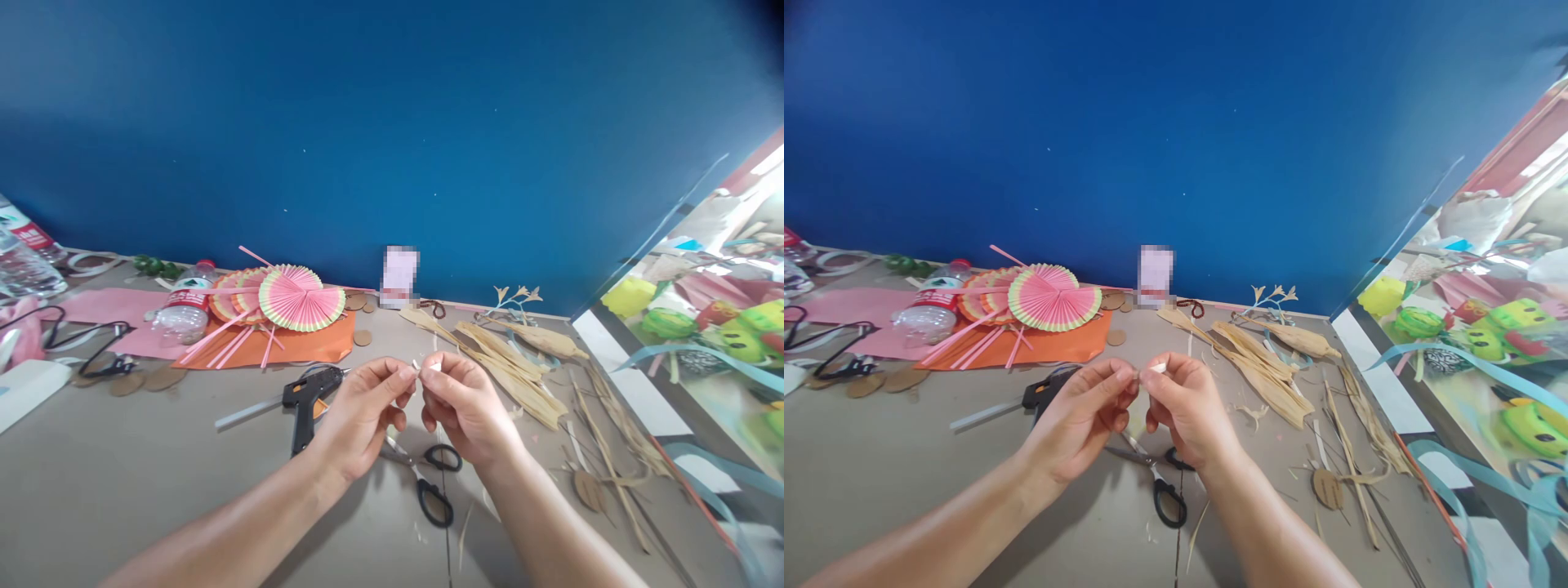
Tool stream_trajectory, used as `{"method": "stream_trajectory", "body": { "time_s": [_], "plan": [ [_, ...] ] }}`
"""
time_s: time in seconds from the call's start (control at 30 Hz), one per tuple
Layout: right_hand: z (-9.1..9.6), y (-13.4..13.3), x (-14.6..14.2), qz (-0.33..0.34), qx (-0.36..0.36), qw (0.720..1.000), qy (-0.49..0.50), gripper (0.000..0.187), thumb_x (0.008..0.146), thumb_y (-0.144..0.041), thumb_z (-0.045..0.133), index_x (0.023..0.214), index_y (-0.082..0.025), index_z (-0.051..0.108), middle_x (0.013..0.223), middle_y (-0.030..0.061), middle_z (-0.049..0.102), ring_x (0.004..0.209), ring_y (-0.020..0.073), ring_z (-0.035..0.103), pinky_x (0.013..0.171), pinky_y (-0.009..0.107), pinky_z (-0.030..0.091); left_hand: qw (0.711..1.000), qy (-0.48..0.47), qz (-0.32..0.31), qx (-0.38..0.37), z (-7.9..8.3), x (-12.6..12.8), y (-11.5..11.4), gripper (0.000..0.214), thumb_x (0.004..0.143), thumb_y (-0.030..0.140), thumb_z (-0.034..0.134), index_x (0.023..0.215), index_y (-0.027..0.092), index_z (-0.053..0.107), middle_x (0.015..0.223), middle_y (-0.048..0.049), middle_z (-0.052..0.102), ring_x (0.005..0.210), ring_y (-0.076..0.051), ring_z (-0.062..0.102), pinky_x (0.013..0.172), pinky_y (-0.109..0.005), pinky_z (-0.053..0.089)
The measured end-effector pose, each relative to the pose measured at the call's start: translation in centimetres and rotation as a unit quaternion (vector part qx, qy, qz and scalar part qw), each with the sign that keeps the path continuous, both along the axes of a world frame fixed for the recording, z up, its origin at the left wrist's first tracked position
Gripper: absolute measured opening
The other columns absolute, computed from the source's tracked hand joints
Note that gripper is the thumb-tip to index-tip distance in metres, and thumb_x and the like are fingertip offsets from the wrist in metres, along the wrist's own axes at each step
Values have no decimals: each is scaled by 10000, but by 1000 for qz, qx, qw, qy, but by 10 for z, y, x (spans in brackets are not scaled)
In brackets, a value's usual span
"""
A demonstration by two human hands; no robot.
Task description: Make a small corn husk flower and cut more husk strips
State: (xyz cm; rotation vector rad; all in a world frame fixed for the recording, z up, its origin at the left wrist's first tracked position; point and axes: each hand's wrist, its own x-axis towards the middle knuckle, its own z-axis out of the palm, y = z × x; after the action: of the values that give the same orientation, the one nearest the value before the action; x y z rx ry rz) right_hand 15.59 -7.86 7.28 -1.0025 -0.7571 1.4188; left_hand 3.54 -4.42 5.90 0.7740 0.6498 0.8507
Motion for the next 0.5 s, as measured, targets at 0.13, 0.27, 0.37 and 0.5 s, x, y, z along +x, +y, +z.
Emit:
{"method": "stream_trajectory", "body": {
  "time_s": [0.13,0.27,0.37,0.5],
  "plan": [
    [-2,0,-2,-2,3,1000,-11,199,636,-263,659,630,-165,487,373,-109,393,293,8,247,330,156,363,1000,8,-3,4,1,0,1,220,627,296,688,600,138,539,513,52,411,440,-36,377,370,-133,334],
    [-1,-1,0,19,2,1000,9,195,628,-251,662,608,-160,491,353,-112,378,286,6,252,335,152,374,999,-3,-46,1,0,-1,3,219,638,290,682,606,129,536,530,43,418,441,-34,400,375,-128,332],
    [-1,-2,3,56,-4,996,62,191,620,-236,660,589,-159,488,350,-113,372,276,1,233,333,151,380,995,-39,-91,-24,-1,-3,4,229,644,277,681,583,124,521,537,35,427,450,-31,409,377,-118,326],
    [0,-3,6,86,-4,990,112,159,632,-218,645,590,-156,505,363,-129,312,263,-9,186,319,145,384,984,-97,-130,-68,-2,-5,3,227,674,241,661,567,118,502,549,23,431,476,-27,399,385,-98,330]
  ]
}}
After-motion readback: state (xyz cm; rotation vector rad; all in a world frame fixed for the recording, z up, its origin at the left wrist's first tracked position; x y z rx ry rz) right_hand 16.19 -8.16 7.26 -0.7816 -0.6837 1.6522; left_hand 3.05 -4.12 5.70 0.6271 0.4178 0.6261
